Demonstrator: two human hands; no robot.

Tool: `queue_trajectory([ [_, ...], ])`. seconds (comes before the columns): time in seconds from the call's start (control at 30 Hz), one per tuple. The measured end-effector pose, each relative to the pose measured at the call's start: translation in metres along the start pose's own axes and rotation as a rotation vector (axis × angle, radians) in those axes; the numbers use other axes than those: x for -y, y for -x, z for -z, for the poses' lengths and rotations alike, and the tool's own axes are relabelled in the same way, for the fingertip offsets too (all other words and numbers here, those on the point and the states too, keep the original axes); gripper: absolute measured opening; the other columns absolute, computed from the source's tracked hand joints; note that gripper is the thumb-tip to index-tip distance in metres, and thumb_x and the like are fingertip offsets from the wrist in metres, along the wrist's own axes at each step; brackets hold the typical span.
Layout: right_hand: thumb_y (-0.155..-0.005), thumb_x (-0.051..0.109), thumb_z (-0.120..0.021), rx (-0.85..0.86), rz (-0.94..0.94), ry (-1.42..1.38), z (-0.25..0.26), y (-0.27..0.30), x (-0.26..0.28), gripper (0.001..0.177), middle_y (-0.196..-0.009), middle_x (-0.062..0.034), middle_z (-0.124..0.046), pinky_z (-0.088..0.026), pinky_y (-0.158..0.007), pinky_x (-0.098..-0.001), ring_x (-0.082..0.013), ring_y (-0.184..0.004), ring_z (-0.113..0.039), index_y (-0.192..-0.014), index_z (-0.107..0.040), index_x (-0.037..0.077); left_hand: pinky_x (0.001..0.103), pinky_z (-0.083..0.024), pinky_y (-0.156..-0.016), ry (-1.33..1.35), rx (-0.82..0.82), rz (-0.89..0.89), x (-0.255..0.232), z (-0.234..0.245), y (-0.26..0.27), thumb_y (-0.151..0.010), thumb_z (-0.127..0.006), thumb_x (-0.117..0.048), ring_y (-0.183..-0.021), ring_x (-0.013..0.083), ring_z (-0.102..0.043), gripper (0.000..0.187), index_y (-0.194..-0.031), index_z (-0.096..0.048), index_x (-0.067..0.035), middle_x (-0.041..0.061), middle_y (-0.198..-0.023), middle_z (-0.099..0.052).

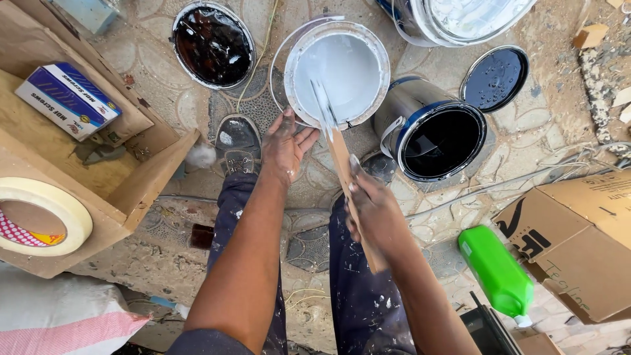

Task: The person opens a can of black paint and pours a small amount into a can of white paint. They then use a wooden stick to stir the mixture, blending the black and white paints together.

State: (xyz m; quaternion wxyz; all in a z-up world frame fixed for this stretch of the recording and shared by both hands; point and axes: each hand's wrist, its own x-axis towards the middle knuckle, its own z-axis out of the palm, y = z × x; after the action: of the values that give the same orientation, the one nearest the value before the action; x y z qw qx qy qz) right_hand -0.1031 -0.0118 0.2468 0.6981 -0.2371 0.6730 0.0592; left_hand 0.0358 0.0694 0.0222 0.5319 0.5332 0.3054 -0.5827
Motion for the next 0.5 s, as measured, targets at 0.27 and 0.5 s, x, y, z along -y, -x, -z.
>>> queue_trajectory([
  [0.27, -0.102, 0.009, -0.043, -0.107, -0.200, 0.006, 0.024, 0.077, -0.018, 0.052, -0.072, -0.0221, -0.057, -0.051, -0.027, -0.0326, -0.0271, -0.042, -0.060, -0.153, -0.046, 0.005, 0.065, -0.047, -0.109, 0.091, 0.000, 0.025, -0.003, -0.008, 0.001, -0.095, -0.074, -0.038, -0.131, 0.0597, -0.046, 0.084, -0.160, -0.027, -0.012, 0.031, -0.156, -0.036],
  [0.5, -0.096, 0.014, -0.054, 0.042, -0.050, -0.232, 0.045, 0.107, -0.017, 0.053, -0.052, -0.0169, -0.053, -0.042, -0.027, -0.0333, -0.0200, -0.032, -0.046, -0.148, -0.054, 0.008, 0.052, -0.036, -0.121, -0.208, -0.045, 0.005, -0.057, -0.072, 0.121, -0.093, -0.054, -0.040, -0.148, 0.0465, -0.034, 0.082, -0.162, -0.019, -0.010, 0.025, -0.166, -0.021],
])
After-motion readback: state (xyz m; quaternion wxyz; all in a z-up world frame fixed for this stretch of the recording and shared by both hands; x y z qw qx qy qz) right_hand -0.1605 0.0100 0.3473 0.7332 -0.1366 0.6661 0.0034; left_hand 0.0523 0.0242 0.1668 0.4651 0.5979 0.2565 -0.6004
